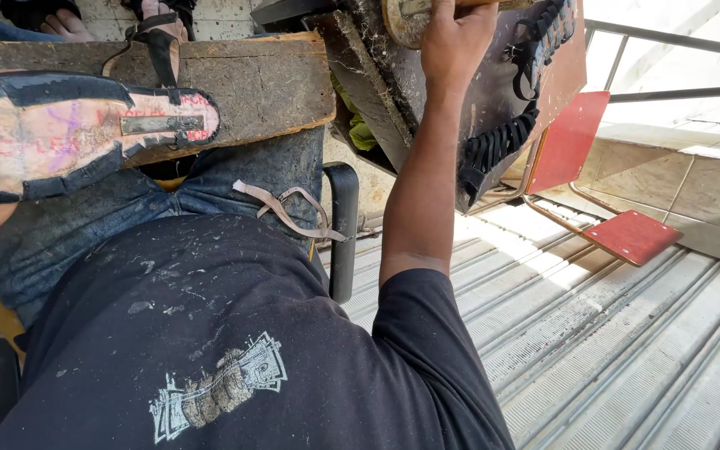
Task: Applying glue to the sole of a shoe using a brush for repair
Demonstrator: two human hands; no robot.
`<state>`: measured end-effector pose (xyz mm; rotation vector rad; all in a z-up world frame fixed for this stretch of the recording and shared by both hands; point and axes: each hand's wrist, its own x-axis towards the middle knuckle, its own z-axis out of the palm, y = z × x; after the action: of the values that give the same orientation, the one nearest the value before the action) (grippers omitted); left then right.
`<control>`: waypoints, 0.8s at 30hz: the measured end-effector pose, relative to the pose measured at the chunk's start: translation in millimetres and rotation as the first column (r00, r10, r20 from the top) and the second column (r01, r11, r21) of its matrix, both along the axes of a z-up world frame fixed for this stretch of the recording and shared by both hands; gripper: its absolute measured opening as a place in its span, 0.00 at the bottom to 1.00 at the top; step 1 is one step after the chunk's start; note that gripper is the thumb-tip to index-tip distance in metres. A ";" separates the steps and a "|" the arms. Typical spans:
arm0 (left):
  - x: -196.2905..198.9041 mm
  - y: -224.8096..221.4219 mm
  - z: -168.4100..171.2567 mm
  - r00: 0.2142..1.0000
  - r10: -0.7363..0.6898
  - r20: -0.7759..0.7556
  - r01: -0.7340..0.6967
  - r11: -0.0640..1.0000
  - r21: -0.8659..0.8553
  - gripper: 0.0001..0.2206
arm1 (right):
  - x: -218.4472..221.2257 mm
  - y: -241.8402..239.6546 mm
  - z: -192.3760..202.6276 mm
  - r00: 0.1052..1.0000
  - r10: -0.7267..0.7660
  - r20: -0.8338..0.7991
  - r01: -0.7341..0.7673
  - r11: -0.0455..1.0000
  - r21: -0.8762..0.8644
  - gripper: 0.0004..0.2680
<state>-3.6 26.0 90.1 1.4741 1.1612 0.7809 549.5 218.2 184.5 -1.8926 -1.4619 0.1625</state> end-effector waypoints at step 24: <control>24.0 -2.2 -11.8 0.966 0.149 0.210 -0.187 0.966 0.177 0.25 | 3.5 -9.7 21.5 0.801 0.490 -0.345 -0.503 0.862 0.055 0.07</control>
<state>20.4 23.8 78.4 1.4321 1.0936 1.1600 553.1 208.5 206.0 -1.3696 -1.6736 0.7437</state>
